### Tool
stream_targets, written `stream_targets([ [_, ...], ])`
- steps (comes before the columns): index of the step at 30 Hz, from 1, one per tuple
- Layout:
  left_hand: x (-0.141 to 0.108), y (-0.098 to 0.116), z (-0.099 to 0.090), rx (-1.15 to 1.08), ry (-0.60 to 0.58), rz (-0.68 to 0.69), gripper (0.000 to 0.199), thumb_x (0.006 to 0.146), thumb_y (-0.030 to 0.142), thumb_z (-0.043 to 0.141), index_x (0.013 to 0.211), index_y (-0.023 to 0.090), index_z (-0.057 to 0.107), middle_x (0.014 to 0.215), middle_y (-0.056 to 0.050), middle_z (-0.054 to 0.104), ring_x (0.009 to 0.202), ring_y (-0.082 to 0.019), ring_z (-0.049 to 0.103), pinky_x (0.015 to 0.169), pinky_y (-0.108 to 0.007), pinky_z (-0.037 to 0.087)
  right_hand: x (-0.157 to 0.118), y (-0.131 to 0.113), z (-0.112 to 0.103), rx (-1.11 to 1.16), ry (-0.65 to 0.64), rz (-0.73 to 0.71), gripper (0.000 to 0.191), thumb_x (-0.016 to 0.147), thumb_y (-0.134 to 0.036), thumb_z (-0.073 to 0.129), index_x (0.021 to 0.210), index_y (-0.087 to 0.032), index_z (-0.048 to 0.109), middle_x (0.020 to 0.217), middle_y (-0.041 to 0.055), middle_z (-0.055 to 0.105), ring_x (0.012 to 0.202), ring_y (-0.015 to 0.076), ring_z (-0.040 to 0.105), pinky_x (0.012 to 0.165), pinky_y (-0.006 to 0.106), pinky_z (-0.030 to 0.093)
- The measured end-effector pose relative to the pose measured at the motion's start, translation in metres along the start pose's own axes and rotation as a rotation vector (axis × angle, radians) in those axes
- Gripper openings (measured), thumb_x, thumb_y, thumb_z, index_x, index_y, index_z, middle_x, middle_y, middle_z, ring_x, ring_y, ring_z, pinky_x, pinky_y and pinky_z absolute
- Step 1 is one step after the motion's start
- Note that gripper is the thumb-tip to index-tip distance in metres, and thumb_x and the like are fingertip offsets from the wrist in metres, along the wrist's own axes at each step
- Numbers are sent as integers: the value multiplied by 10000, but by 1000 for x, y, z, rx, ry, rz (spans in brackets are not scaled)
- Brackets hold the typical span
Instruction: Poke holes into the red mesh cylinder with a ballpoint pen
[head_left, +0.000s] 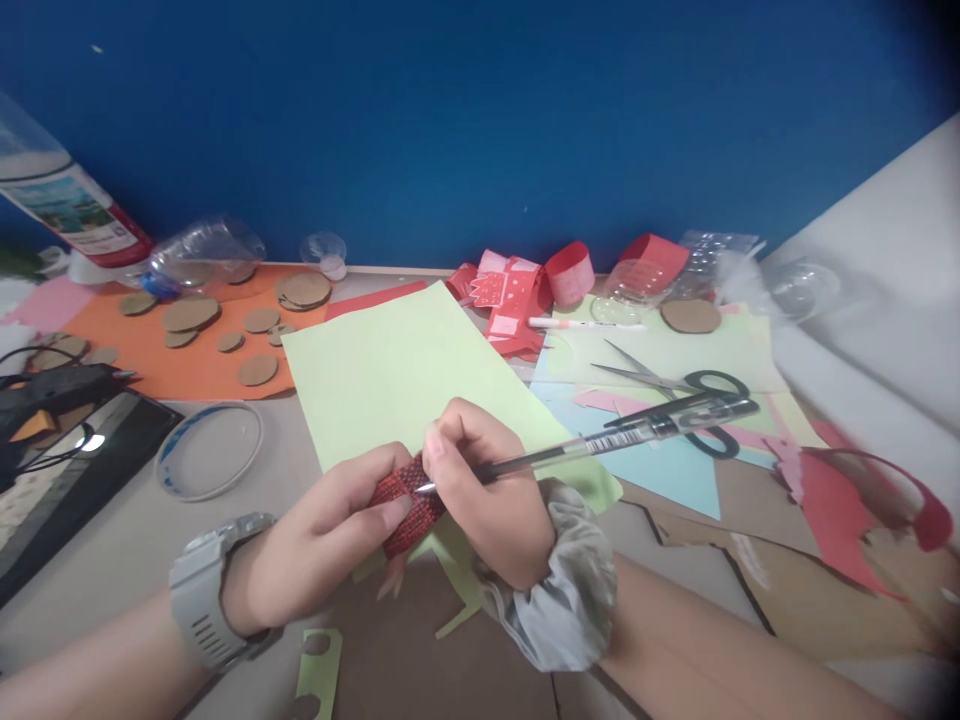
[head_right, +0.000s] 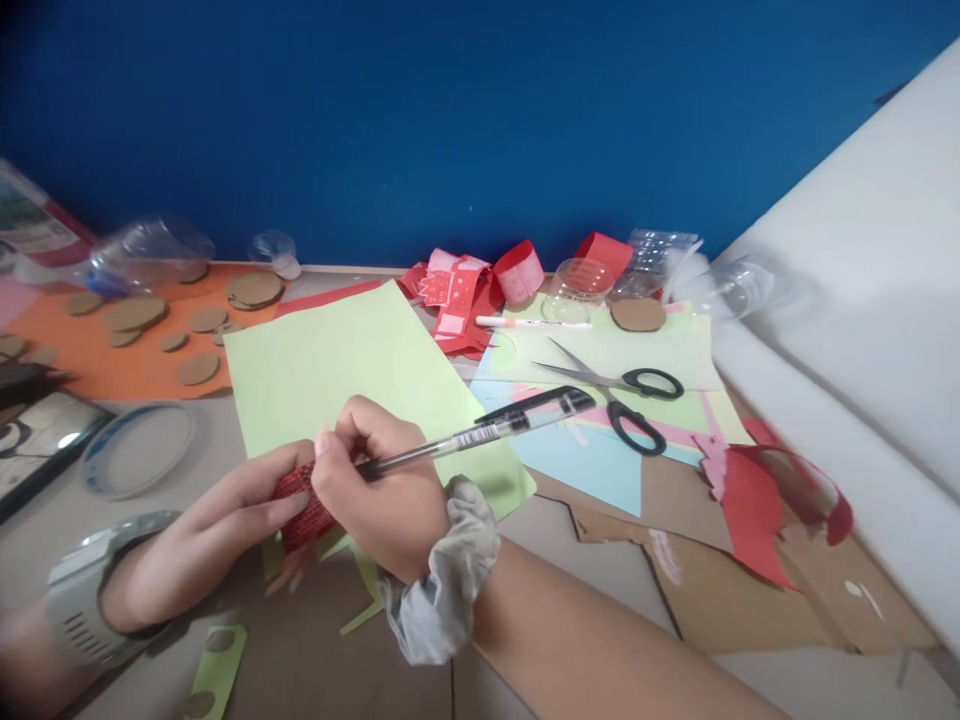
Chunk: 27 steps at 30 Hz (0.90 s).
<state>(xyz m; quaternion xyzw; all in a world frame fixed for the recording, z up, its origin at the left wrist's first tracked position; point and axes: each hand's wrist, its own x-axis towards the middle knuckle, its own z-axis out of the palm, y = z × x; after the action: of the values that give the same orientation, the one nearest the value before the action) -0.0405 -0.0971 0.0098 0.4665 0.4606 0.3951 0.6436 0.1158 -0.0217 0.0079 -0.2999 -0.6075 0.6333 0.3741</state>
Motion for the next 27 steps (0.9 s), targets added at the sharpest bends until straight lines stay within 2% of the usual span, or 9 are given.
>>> stream_targets([
  [19, 1, 0, 2, 0, 11, -24, 165, 1017, 227, 493, 857, 194, 518, 698, 39, 599, 567, -119, 587, 582, -242, 471, -1, 2, -2, 34, -17, -48, 308, 913, -210, 529, 659, -236, 358, 593, -69, 336, 542, 101, 314, 515, 266, 273],
  [27, 1, 3, 3, 38, 18, -39, 167, 995, 225, 494, 832, 192, 507, 691, 44, 589, 572, -112, 567, 575, -229, 464, 0, 4, -3, 32, -17, -62, 322, 943, -214, 493, 664, -241, 335, 599, -72, 297, 548, 106, 292, 512, 272, 261],
])
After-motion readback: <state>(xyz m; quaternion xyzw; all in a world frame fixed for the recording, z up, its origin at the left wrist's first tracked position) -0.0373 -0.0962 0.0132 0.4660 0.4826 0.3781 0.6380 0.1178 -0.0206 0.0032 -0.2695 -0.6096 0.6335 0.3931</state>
